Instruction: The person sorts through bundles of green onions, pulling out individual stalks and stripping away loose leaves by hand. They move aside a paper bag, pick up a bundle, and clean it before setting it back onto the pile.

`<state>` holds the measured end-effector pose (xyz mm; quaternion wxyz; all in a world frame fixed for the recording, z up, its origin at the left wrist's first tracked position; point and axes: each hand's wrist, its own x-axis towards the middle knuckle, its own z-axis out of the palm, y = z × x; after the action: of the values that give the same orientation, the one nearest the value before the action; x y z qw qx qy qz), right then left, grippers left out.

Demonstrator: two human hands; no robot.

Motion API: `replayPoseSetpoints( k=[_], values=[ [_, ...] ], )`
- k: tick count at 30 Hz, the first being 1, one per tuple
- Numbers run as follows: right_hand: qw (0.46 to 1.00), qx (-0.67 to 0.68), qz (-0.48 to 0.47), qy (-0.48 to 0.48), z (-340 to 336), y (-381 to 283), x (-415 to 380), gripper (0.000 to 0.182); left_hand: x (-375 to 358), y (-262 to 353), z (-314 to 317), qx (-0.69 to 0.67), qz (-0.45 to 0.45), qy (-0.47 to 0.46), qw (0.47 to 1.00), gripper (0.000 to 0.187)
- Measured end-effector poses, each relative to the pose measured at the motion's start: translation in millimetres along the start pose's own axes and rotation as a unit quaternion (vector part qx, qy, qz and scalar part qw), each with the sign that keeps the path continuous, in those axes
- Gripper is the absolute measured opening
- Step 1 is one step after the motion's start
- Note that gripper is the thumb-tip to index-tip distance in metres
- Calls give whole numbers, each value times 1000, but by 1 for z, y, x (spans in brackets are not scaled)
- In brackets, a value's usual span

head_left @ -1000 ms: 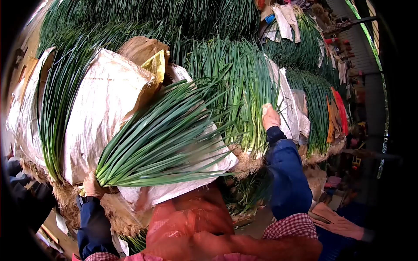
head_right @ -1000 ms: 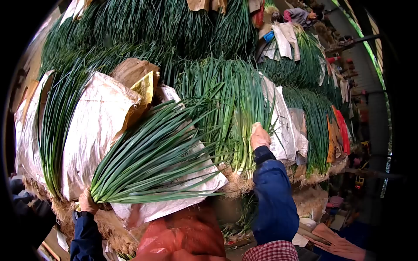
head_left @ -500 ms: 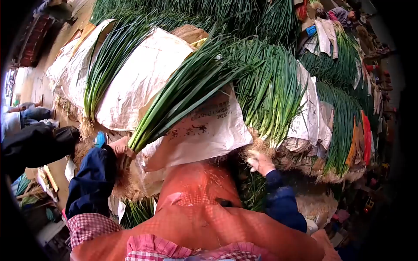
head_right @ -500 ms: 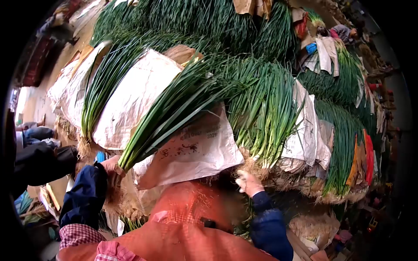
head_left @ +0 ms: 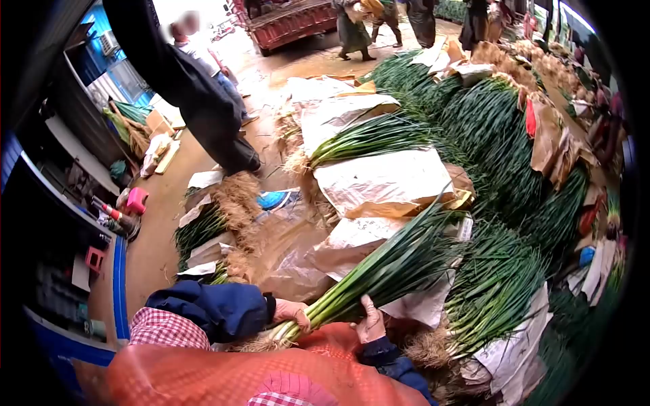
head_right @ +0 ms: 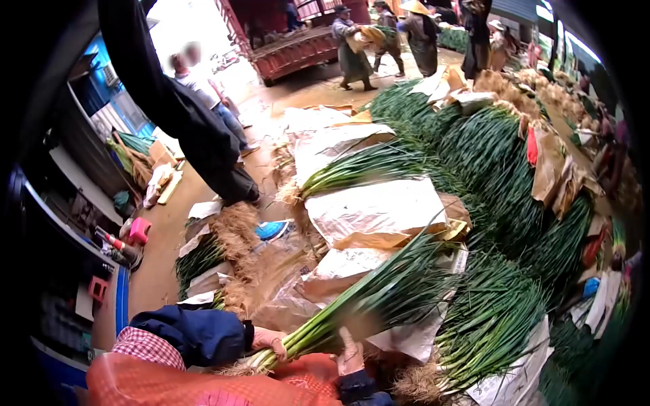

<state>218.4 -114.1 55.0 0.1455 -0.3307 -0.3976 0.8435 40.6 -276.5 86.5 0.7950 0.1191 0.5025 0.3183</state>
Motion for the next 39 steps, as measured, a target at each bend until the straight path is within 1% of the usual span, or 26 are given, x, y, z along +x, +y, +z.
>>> replayPoseSetpoints(
  k=[2, 3, 4, 5, 6, 7, 9, 10, 11, 12, 13, 15, 17, 18, 19, 20, 21, 24, 26, 29, 32, 34, 35, 37, 38, 39],
  values=[
    [965, 115, -44, 233, -72, 10, 36, 26, -28, -14, 24, -93, -16, 19, 995, 23],
    [951, 92, -37, 292, -86, 32, 50, 39, -47, -17, 30, -147, -42, 14, 988, 24],
    [943, 172, -81, 271, -138, 31, 62, 43, -54, -33, 29, -184, -42, 22, 982, 26],
    [905, 37, -107, 410, -158, 17, 59, 50, -69, -40, 30, -211, -28, -55, 975, 46],
    [880, -104, -241, 395, -154, 7, 58, 49, -79, -48, 33, -219, -28, -66, 973, 46],
    [812, -232, -372, 386, -149, -4, 56, 49, -87, -58, 34, -217, -31, -55, 974, 45],
    [730, -486, -471, 92, -5, -104, -31, 45, -99, -79, 35, -208, -38, -31, 977, 43],
    [747, -430, -495, -113, 18, -80, -19, 43, -106, -87, 35, -204, -42, -22, 978, 42],
    [674, -458, -513, -268, 61, -77, -30, 45, -111, -95, 34, -198, -45, -13, 979, 42],
    [568, -519, -551, -324, 95, -61, -43, 48, -116, -103, 32, -189, -48, -7, 981, 41],
    [506, -580, -508, -387, 111, -38, -44, 47, -122, -111, 28, -180, -51, 0, 982, 40],
    [508, -589, -487, -398, 121, -28, -30, 40, -140, -128, 21, -164, -63, 17, 984, 39],
    [474, -705, -415, -325, 90, -11, 22, 40, -163, -148, 12, -140, -73, 33, 987, 37],
    [427, -794, -320, -291, 60, -11, 50, 25, -175, -161, 10, -132, -79, 41, 987, 36],
    [418, -851, -207, -243, 10, 4, 88, 15, -188, -176, 8, -127, -83, 48, 987, 36],
    [443, -867, -153, -169, -48, 7, 115, 11, -200, -191, 6, -122, -92, 58, 987, 35],
    [430, -898, -86, -45, -101, -2, 131, 12, -215, -209, 5, -124, -77, 64, 987, 37],
    [543, -775, -30, 321, -194, -76, 88, 15, -252, -248, 0, -108, -52, 98, 988, 46],
    [583, -695, -72, 414, -254, -98, 25, 21, -280, -271, -5, -105, -19, 161, 981, 57],
    [678, -621, -85, 385, -241, -107, -16, 23, -296, -289, -13, -117, -4, 192, 974, 64],
    [757, -573, -146, 278, -165, -83, -34, 18, -306, -297, -22, -61, -37, 174, 982, 65],
    [815, -518, -164, 200, -114, -58, -27, 20, -310, -258, -12, -50, -95, 207, 972, 65],
    [843, -497, -84, 190, -96, -48, -21, 20, -314, -265, -16, -57, -94, 202, 973, 65],
    [771, -595, -191, 126, -74, -13, 4, 22, -321, -283, -25, -72, -91, 192, 975, 65],
    [752, -634, -155, 90, -69, 5, 19, 24, -326, -287, -27, -75, -89, 180, 977, 65],
    [725, -658, -189, 76, -59, 26, 34, 29, -330, -291, -31, -77, -85, 171, 979, 65]
  ],
)
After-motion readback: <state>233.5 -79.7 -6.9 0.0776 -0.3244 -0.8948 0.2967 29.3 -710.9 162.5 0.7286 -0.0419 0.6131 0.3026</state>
